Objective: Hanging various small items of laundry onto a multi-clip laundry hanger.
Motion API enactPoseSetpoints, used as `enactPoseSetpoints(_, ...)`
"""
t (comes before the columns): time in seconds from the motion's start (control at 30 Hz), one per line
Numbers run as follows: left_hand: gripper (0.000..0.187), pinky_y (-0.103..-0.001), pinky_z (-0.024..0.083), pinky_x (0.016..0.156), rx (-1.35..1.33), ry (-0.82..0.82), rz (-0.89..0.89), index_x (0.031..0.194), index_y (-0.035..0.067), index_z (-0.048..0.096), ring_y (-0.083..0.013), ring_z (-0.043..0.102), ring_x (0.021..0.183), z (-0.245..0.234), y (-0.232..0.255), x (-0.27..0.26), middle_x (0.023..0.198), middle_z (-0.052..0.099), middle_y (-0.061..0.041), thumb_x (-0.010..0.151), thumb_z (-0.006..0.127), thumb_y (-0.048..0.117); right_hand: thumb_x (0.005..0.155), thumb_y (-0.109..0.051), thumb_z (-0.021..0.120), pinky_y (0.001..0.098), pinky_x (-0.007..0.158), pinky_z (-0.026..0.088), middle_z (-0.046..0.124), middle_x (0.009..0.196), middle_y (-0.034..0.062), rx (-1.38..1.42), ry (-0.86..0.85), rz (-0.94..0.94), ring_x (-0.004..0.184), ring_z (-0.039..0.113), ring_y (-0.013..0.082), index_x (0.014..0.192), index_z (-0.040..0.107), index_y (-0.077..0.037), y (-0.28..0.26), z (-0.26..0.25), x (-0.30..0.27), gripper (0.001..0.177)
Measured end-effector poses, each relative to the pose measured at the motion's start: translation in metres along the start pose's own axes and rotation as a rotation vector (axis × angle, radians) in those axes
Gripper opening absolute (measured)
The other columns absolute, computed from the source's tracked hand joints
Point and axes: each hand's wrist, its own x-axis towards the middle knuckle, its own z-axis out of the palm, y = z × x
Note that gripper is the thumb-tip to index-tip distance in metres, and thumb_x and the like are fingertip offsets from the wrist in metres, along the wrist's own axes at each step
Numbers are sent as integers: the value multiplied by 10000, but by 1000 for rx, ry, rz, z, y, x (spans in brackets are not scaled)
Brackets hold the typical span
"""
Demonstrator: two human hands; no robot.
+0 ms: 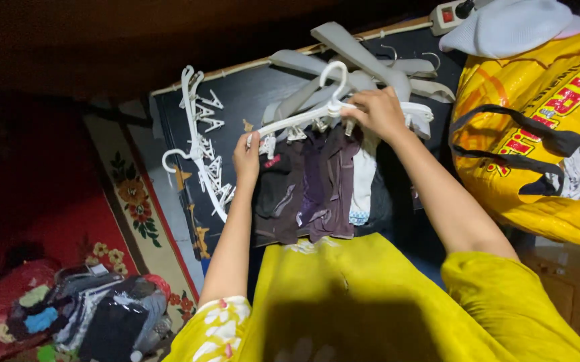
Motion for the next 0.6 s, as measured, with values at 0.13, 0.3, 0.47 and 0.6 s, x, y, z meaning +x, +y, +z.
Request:
enactPoseSetpoints(0.13, 297, -259, 533, 784, -17, 11, -49, 1137, 6, 691, -109, 684, 871, 4, -33, 28, 949, 740, -46, 1045, 640, 284, 909, -436, 785, 435, 830, 347, 691, 866, 29, -270, 126, -84, 906, 642, 258, 945, 753, -143, 18, 25, 14, 297)
enactPoseSetpoints(0.3, 356, -265, 536, 847, -203, -74, -112, 1249, -4, 636, -128, 672, 964, 5, -39, 26, 1069, 721, -59, 1030, 682, 273, 903, -406, 807, 445, 873, 351, 662, 902, 41, -327, 182, 6, 980, 612, 256, 996, 758, -168, 1, 18, -9, 260)
enactPoseSetpoints(0.47, 762, -292, 550, 878, -222, -75, 32, 1494, 18, 327, -163, 651, 1015, 8, -28, 25, 1132, 638, -89, 921, 815, 132, 893, -204, 791, 475, 1057, 388, 619, 1272, 166, -332, 364, -138, 1233, 539, 358, 1247, 688, -65, -47, -19, -60, 394)
enactPoseSetpoints(0.6, 849, -298, 551, 865, -155, -63, 61, 1531, 38, 245, -188, 689, 972, -6, -27, 26, 1070, 698, -124, 913, 822, 117, 911, -131, 771, 485, 1056, 411, 618, 1294, 188, -331, 367, -74, 1242, 546, 382, 1259, 695, -51, -102, -83, -128, 365)
